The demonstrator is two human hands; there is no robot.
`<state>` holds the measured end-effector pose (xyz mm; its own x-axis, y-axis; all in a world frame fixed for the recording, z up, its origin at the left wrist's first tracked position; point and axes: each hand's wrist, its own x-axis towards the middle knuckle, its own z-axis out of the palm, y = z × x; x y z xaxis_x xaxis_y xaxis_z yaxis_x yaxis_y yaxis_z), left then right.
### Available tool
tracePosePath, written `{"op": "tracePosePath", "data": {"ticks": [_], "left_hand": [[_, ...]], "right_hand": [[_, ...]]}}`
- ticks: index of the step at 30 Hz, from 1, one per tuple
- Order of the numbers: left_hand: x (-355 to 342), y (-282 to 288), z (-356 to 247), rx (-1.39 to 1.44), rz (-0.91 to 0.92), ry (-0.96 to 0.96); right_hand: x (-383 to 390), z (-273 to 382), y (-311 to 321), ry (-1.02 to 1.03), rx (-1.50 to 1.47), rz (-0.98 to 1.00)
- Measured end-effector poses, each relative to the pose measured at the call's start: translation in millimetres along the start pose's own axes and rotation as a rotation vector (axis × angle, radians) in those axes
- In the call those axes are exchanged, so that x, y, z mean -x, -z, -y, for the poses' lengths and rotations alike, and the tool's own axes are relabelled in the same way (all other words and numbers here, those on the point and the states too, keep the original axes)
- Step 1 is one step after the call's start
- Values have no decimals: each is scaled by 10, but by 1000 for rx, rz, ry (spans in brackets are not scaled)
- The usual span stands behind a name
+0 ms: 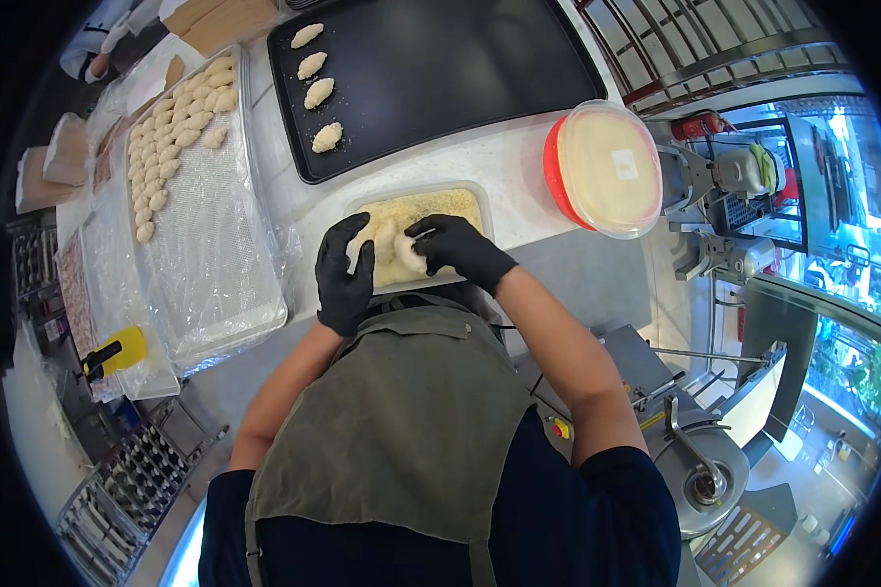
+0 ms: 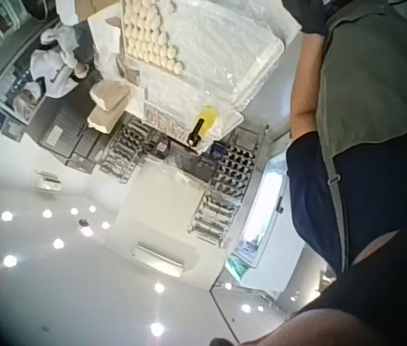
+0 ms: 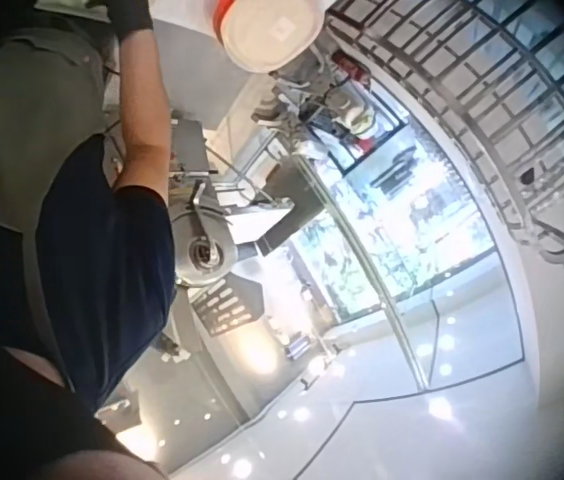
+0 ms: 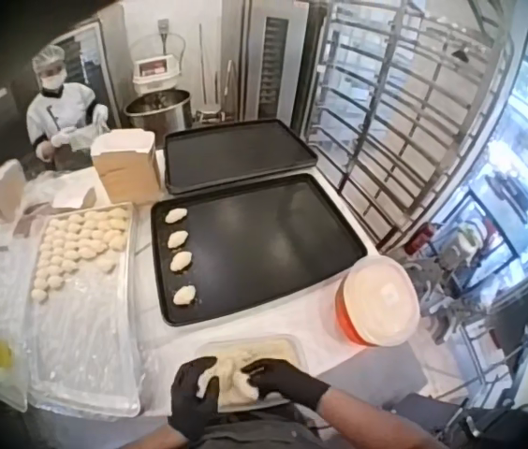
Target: The recorder is seen shaping small pieces of dough and placing them on a baking tray in a bakery production area.
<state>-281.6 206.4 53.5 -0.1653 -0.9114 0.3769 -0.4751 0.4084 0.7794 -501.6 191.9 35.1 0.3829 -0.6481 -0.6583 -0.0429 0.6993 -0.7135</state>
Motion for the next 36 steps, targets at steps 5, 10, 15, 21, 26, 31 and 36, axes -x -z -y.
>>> {"op": "tracePosePath", "data": {"ticks": [5, 10, 15, 21, 26, 31, 36], "left_hand": [[-94, -35, -382, 401, 122, 229], [-190, -202, -275, 792, 313, 319], [-154, -218, -257, 832, 312, 486], [-188, -208, -292, 1128, 242, 716], [-198, -156, -236, 1289, 90, 854], [-76, -311, 62, 1171, 13, 853], [-50, -464, 83, 1171, 72, 891]], "right_hand": [[296, 146, -79, 206, -649, 54], [461, 281, -281, 226, -741, -49], [612, 323, -216, 362, -62, -207], [391, 76, -55, 436, 702, -602], [55, -299, 59, 535, 1364, -388], [10, -13, 131, 412, 1140, -303], [348, 428, -120, 528, 637, -405]]}}
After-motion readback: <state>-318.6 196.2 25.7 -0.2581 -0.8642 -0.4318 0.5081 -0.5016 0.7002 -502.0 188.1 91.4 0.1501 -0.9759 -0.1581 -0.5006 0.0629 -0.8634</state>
